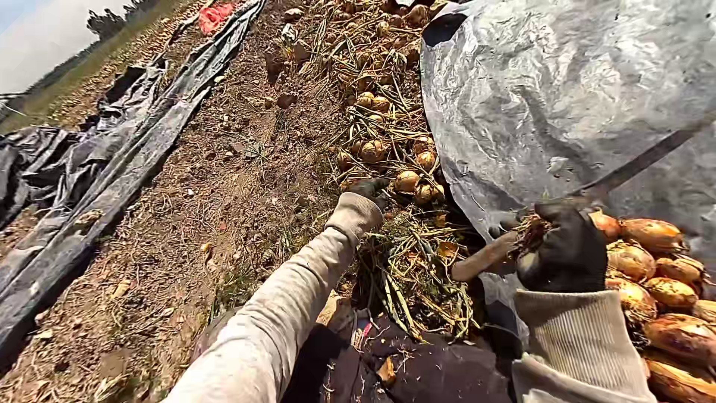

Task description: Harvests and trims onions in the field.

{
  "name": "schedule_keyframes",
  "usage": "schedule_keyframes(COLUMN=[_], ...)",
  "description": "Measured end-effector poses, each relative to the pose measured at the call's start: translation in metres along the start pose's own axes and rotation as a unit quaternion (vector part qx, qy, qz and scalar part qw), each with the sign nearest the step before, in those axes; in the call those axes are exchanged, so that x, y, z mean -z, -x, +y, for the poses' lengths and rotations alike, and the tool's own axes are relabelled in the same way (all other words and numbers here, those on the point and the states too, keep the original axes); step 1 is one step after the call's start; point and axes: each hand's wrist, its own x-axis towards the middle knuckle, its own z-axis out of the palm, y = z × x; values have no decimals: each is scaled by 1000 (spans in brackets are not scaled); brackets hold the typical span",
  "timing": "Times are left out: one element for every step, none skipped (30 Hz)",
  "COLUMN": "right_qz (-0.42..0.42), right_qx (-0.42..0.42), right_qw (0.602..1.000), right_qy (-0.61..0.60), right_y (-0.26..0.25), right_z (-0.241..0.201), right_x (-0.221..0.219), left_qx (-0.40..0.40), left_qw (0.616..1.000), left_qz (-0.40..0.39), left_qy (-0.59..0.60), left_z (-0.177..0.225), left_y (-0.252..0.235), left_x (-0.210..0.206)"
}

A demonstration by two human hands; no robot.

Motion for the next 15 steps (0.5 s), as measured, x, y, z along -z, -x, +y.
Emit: schedule_keyframes(right_qz=[-10, -24, -32, -46, -81, -122, -162, -201, -237, -270, -295, -326, -369, -421, -459], right_qx=[-12, -21, -44, -63, -69, -64, -75, -106, -154, -209, -258, -277, -258, -212, -170], right_qw=[998, 994, 994, 995, 994, 990, 983, 972, 956, 935, 913, 892, 872, 846, 818], right_qy=[57, 103, 96, 59, 27, 22, 32, 56, 84, 102, 115, 146, 189, 248, 301], right_y=[-1, -3, -5, -6, -6, -7, -7, -6, -3, 0, 4, 11, 16, 22, 28], right_z=[4, 7, 12, 13, 14, 18, 21, 22, 23, 26, 31, 34, 41, 46, 48], right_x=[1, 1, -2, -6, -8, -9, -12, -15, -20, -26, -35, -42, -47, -51, -56], left_qx=[-21, -15, 2, 13, 30, 45, 48, 43, 27, 14, 14, 18, 21, 29, 48], left_qw=[997, 993, 989, 983, 975, 969, 964, 961, 957, 953, 951, 952, 957, 962, 964], left_qz=[-49, -59, -49, -35, -33, -41, -45, -50, -48, -49, -65, -75, -69, -53, -34], left_qy=[-55, -102, -142, -180, -217, -240, -258, -269, -285, -298, -303, -297, -282, -267, -258], left_z=[15, 23, 23, 19, 17, 16, 14, 12, 5, 2, 4, 5, 1, -4, -11], left_y=[-28, -55, -79, -100, -115, -126, -134, -141, -147, -148, -143, -140, -135, -123, -107], left_x=[-20, -40, -59, -76, -86, -90, -90, -86, -80, -70, -52, -33, -15, 4, 21])
